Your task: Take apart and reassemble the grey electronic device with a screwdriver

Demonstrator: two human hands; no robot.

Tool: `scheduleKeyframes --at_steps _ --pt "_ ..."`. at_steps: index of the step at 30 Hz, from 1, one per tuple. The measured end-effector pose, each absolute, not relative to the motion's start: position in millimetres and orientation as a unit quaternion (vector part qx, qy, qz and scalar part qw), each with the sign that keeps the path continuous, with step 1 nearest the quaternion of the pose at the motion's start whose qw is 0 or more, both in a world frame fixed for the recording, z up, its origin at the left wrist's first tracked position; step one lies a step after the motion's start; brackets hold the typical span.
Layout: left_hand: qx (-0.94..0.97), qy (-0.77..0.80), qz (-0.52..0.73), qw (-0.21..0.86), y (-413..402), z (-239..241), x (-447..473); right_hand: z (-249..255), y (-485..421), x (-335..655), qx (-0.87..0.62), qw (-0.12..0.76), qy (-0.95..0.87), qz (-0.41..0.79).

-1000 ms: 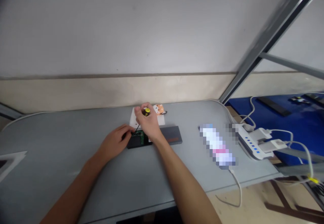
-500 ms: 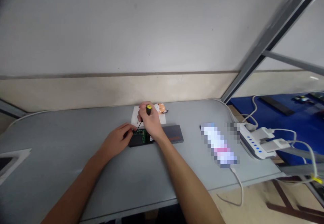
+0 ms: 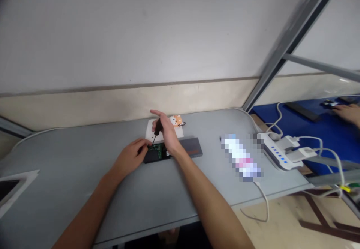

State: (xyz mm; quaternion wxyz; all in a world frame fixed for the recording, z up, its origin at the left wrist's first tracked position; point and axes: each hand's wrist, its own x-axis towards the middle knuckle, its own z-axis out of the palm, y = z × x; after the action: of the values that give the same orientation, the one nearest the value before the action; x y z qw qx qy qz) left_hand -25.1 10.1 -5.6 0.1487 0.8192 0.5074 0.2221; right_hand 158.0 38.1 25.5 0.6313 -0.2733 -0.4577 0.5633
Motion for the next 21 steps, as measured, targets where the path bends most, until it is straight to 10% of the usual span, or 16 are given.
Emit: scheduleKeyframes --at_steps 14,21 --pt "0.807 0.502 0.214 0.226 6.5 7.5 -33.5 69.9 10.9 203.2 -0.365 0.640 -0.578 0.351" --pt "0.782 0.519 0.169 0.303 -5.2 19.7 -55.2 60.3 -35.9 295.1 -0.492 0.134 -0.847 0.154"
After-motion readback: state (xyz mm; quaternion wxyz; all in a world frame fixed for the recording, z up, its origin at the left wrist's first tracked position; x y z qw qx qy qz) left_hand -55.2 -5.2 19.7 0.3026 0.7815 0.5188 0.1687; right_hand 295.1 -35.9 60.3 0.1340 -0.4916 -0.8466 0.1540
